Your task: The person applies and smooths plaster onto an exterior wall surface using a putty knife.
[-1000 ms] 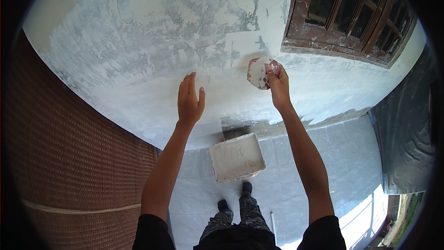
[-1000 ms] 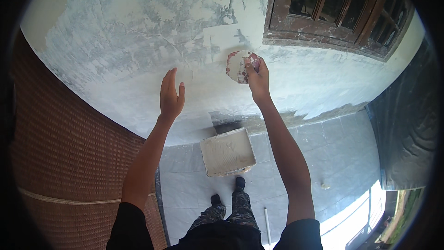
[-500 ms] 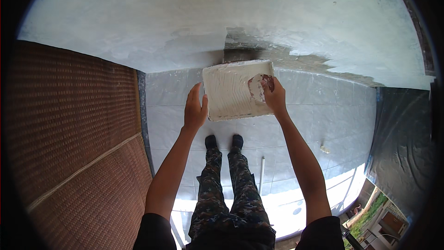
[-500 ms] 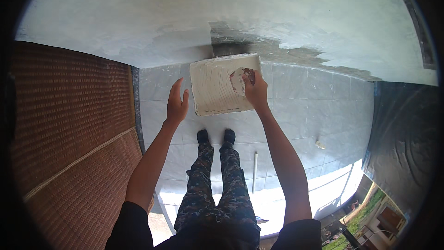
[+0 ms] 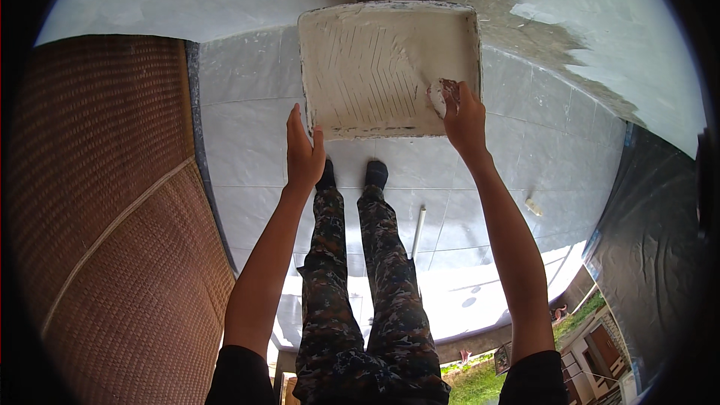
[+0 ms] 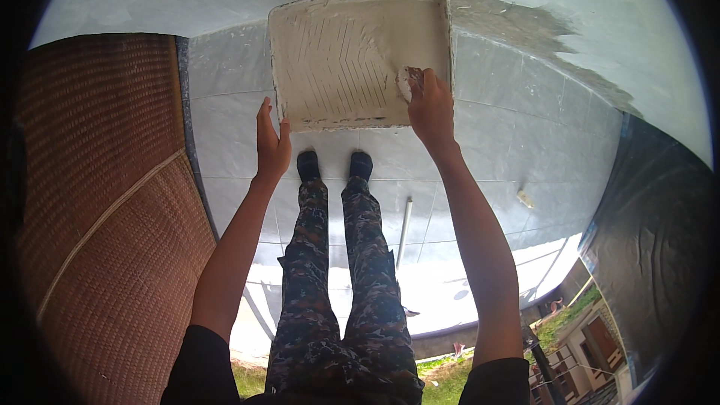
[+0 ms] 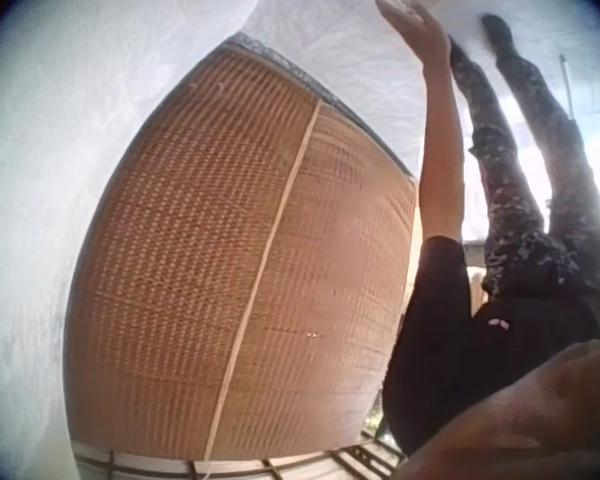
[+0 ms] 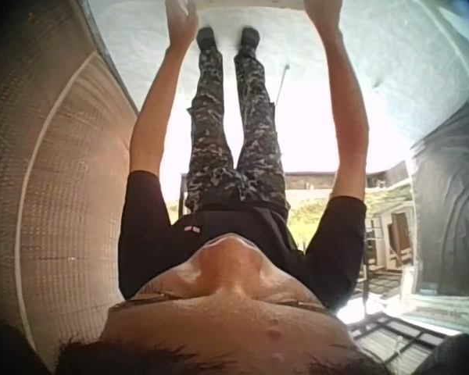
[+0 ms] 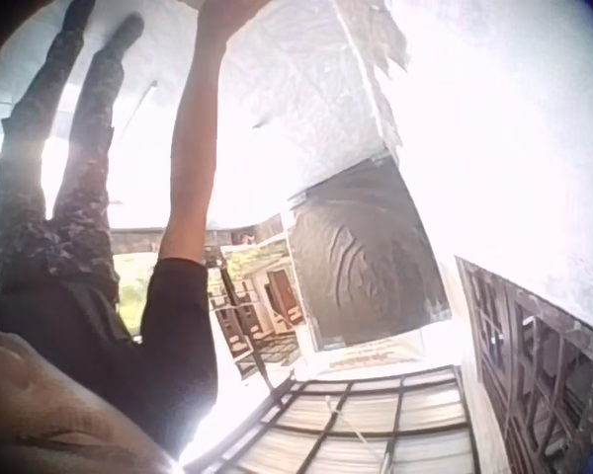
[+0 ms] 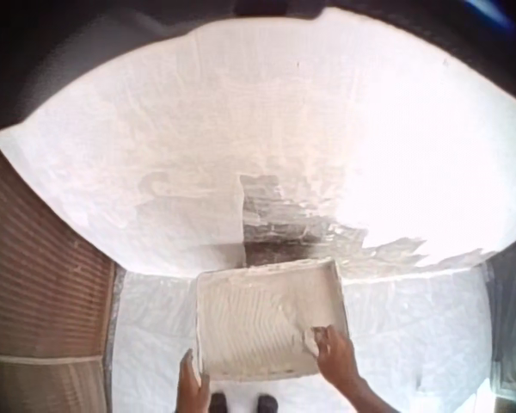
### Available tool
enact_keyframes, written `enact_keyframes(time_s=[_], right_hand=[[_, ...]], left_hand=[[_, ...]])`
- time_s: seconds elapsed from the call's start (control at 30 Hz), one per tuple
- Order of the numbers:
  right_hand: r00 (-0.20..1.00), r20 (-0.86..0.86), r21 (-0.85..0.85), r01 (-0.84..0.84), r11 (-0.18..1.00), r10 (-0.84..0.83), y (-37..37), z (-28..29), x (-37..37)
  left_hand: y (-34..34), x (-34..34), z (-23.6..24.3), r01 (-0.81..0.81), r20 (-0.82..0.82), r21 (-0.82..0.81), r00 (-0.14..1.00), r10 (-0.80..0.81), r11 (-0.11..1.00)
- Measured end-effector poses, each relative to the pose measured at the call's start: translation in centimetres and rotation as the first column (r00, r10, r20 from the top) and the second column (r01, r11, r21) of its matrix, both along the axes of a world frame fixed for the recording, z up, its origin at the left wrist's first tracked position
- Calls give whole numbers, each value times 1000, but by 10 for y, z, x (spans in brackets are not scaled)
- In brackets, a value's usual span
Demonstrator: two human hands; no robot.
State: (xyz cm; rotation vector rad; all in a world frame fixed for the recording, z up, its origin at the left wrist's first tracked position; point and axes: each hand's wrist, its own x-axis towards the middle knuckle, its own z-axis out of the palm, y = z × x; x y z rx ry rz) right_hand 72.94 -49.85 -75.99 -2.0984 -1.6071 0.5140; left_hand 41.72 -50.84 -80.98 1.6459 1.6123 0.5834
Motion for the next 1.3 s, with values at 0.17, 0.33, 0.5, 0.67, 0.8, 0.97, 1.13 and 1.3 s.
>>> enact_keyframes(time_s=[0.17,0.33,0.5,0.67,0.8,0.97,1.13,1.3], right_hand=[[999,34,14,-33,999,33,0,-3,-11],[994,98,10,-42,999,41,0,-7,-19],[996,90,73,-12,997,5,-5,-20,-20],[995,78,100,-70,993,62,-11,-22,-19],[988,50,63,-146,987,143,-16,-19,-17],[961,8,29,-276,961,276,-10,-11,-5],[906,-43,21,-420,907,421,-3,-2,9],[911,-49,-22,-411,911,410,1,5,12]], left_hand=[[-5,7,-9,-35,53,-65,998,38,997],[-10,10,-9,-52,27,-63,998,54,997],[-13,7,-10,-53,62,-82,996,58,995],[-15,9,-8,-49,75,-90,996,55,995],[-16,9,-13,-70,84,-80,994,76,994],[-15,6,-16,-66,148,-109,986,82,992],[-18,5,-18,-42,118,-72,992,51,996],[-17,6,-12,-55,130,-100,989,68,993]])
